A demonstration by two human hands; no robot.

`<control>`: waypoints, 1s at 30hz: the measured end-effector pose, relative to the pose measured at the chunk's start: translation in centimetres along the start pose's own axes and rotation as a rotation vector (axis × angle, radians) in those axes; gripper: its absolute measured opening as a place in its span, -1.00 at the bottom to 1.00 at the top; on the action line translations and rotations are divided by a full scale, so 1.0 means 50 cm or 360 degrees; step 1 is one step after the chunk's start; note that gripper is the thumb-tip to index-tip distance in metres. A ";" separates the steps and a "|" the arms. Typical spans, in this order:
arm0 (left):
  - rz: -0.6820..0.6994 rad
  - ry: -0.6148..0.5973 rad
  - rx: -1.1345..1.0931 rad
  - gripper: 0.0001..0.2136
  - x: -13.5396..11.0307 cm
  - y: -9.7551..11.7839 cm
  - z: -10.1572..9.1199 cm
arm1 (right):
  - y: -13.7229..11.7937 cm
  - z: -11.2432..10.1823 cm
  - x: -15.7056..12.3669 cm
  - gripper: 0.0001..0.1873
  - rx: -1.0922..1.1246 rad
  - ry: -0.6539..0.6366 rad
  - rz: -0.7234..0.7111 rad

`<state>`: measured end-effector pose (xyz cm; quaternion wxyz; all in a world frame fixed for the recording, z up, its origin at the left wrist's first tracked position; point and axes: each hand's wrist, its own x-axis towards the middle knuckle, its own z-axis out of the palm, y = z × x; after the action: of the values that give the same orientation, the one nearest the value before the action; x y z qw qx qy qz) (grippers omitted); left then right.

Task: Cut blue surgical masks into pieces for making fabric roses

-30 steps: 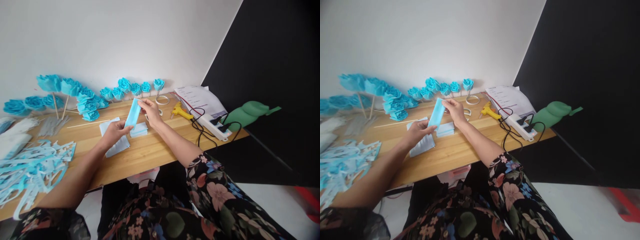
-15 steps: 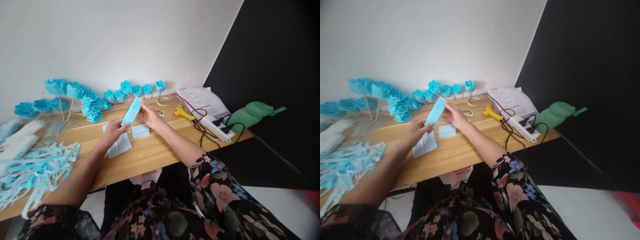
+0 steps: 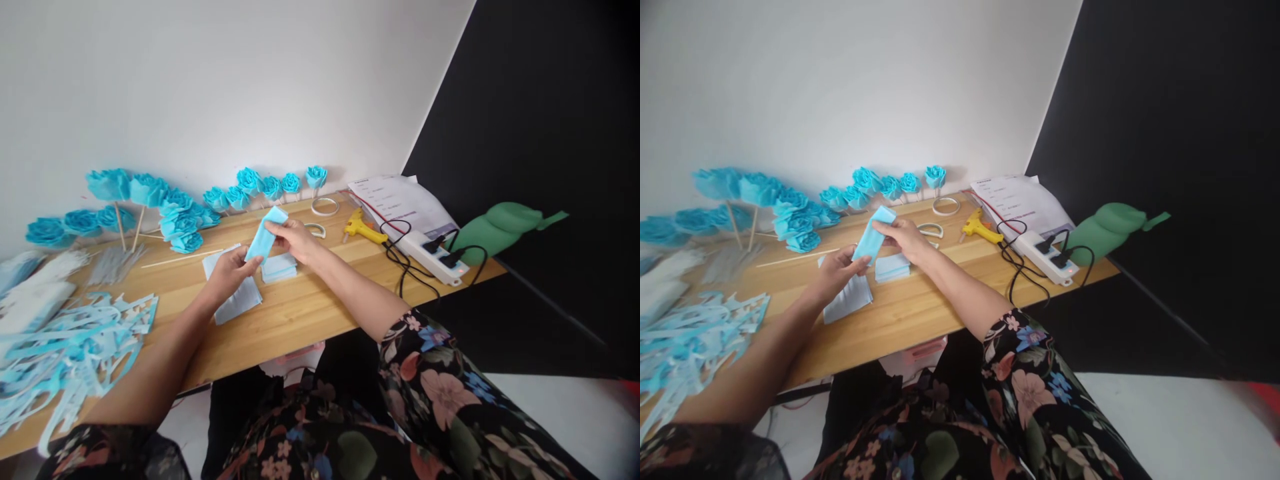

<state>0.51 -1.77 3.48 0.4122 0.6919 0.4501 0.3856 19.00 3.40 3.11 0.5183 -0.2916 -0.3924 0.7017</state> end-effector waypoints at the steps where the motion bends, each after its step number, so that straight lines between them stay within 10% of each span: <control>1: 0.0001 -0.0043 -0.0005 -0.58 -0.001 0.002 0.002 | -0.008 -0.004 0.003 -0.59 0.0023 0.0039 -0.0031; 16: 0.0007 -0.0278 -0.0008 -0.59 -0.010 0.020 0.009 | -0.031 -0.009 -0.006 -0.57 -0.0207 0.0136 -0.0177; 30: 0.0130 0.0112 -0.0364 -0.72 -0.011 0.026 0.002 | -0.028 0.065 -0.076 -0.65 -0.1106 -0.0174 -0.0739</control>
<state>0.83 -2.65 4.56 0.4563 0.6442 0.3889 0.4749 18.16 -0.81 6.00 0.5119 -0.3151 -0.6879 0.4067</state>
